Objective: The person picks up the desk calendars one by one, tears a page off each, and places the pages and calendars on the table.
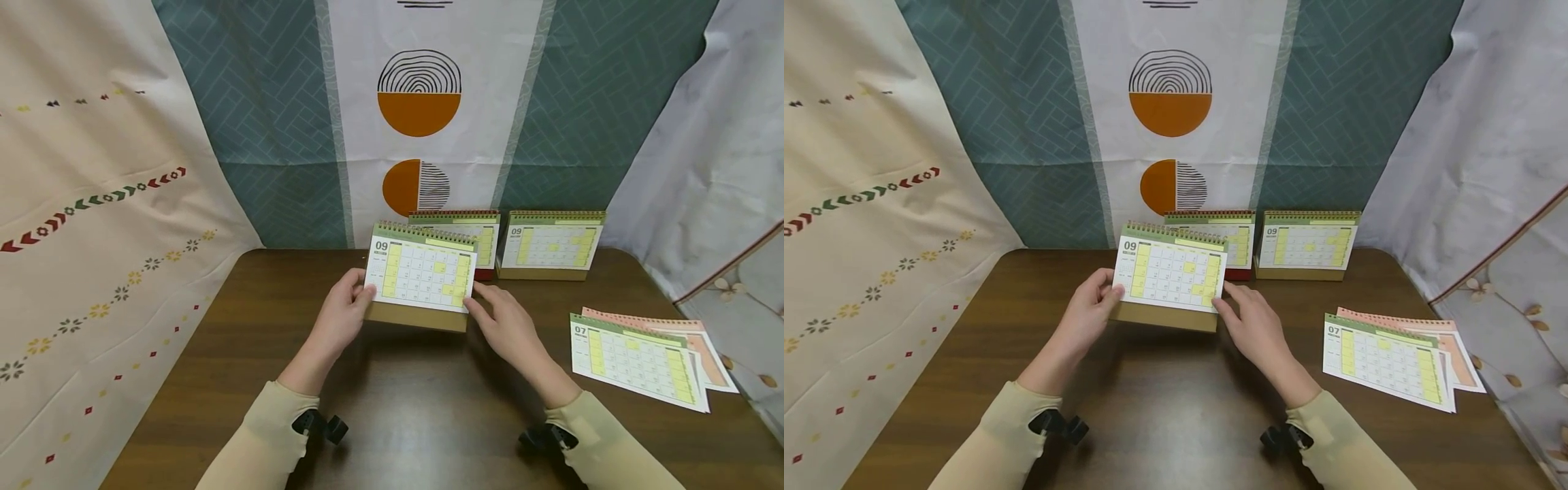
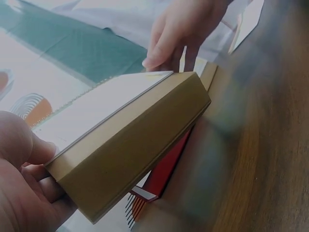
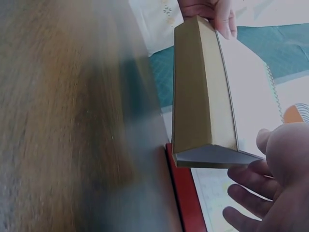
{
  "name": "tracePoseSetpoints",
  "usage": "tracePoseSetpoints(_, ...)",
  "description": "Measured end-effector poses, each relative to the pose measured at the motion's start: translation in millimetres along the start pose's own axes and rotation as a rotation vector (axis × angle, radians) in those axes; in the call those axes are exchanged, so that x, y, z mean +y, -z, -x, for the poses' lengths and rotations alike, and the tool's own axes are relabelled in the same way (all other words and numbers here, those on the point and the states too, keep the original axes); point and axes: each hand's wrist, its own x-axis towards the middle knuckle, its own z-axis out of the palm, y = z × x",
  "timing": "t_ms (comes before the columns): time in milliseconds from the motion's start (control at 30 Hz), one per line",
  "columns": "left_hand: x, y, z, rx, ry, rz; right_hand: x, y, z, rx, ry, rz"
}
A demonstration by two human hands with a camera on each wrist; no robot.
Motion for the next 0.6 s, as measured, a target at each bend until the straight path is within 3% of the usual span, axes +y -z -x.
tracePoseSetpoints(267, -1.1, 11.8, -2.9, 0.003, 0.020, 0.003, -9, -10, -8, -0.010, 0.012, 0.003)
tracePoseSetpoints(600, -6.2, 36.9, -9.9, -0.047, 0.031, -0.015, -20, -20, -13, -0.031, 0.035, -0.043)
